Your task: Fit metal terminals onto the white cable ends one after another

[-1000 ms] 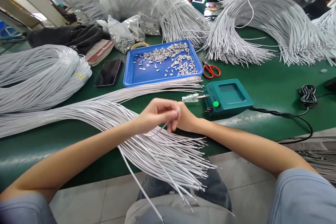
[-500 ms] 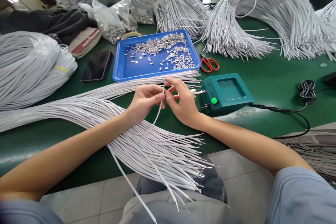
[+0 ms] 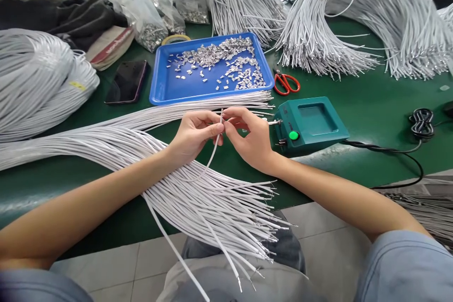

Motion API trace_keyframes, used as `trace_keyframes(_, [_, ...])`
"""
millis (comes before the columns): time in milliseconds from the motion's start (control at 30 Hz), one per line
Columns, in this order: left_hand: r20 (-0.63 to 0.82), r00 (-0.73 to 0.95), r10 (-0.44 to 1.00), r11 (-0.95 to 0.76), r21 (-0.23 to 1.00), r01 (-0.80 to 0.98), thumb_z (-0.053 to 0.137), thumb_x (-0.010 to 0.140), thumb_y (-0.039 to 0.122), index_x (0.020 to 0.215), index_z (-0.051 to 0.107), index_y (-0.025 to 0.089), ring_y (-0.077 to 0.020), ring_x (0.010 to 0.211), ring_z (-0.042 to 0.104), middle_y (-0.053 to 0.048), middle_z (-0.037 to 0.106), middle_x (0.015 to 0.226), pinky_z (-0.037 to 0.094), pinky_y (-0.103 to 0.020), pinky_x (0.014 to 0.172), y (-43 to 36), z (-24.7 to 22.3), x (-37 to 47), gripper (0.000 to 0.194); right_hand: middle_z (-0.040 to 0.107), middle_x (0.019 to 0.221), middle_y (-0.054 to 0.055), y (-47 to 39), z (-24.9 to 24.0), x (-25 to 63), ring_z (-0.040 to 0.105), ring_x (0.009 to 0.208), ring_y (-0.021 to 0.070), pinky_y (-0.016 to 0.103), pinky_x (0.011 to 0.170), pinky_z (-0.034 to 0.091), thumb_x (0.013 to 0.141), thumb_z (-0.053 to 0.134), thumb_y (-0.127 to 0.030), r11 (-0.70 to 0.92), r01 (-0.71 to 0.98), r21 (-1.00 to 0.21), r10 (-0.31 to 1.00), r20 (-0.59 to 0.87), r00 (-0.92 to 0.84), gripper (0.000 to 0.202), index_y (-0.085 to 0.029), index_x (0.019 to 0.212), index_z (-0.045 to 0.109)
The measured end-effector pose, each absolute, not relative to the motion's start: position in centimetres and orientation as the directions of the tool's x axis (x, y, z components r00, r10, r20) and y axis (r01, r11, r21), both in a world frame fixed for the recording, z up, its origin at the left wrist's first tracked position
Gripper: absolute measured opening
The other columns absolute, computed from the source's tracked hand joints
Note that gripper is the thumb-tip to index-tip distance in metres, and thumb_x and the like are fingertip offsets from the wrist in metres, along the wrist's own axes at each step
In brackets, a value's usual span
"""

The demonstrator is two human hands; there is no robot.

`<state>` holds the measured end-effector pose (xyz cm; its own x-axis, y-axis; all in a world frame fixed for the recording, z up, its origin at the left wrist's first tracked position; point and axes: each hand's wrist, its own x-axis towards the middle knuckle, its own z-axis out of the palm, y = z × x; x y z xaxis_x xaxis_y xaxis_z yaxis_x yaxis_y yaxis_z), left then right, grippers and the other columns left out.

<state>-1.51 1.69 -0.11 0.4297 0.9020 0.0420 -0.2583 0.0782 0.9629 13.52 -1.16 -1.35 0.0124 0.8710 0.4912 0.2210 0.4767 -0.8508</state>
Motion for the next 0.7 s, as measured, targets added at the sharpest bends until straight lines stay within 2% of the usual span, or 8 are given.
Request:
trace_keyframes(167, [0.019,0.425,0.905,0.089,0.969,-0.232,0.087,0.063,0.035,0.069,0.068,0.011,-0.0090,0.047,0.061,0.001,0.063,0.060,0.045,-0.018,0.044,1.57,-0.04,-1.51,0.031,0.068,0.087,0.000,-1.22,-0.89,13.57,0.068,0.077,0.0103,0.024,0.067,0.060,0.086,0.058,-0.019,0.456,0.124,-0.881,0.885,0.464,0.042,0.006,-0.021,0.091,0.060])
trace_keyframes(333, [0.026,0.424,0.905,0.066,0.977,-0.201,0.088,0.061,0.035,0.069,0.067,0.011,-0.0095,0.046,0.060,0.001,0.063,0.060,0.046,-0.020,0.044,1.55,-0.16,-1.48,0.033,0.067,0.092,0.002,-0.97,-0.38,13.90,0.068,0.084,0.0129,0.027,0.070,0.062,0.085,0.060,-0.027,0.411,0.037,-0.911,0.909,0.412,0.060,0.010,-0.022,0.094,0.060])
trace_keyframes(500, [0.029,0.409,0.912,0.043,0.985,-0.166,0.088,0.061,0.036,0.071,0.069,0.011,-0.0104,0.047,0.061,0.000,0.065,0.063,0.047,-0.022,0.045,1.52,-0.17,-1.42,0.033,0.068,0.088,0.001,-0.68,-0.41,14.08,0.068,0.086,0.0136,0.025,0.066,0.061,0.082,0.062,-0.024,0.394,0.039,-0.918,0.916,0.395,0.063,0.010,-0.022,0.092,0.061])
trace_keyframes(700, [0.042,0.404,0.914,0.026,0.986,-0.162,0.088,0.059,0.038,0.068,0.071,0.012,-0.0095,0.047,0.059,-0.001,0.065,0.061,0.043,-0.021,0.045,1.47,-0.09,-1.22,0.033,0.065,0.080,-0.002,-0.47,-0.51,14.05,0.067,0.077,0.0109,0.023,0.061,0.057,0.078,0.065,-0.020,0.403,0.042,-0.914,0.914,0.405,0.038,0.015,-0.021,0.093,0.060])
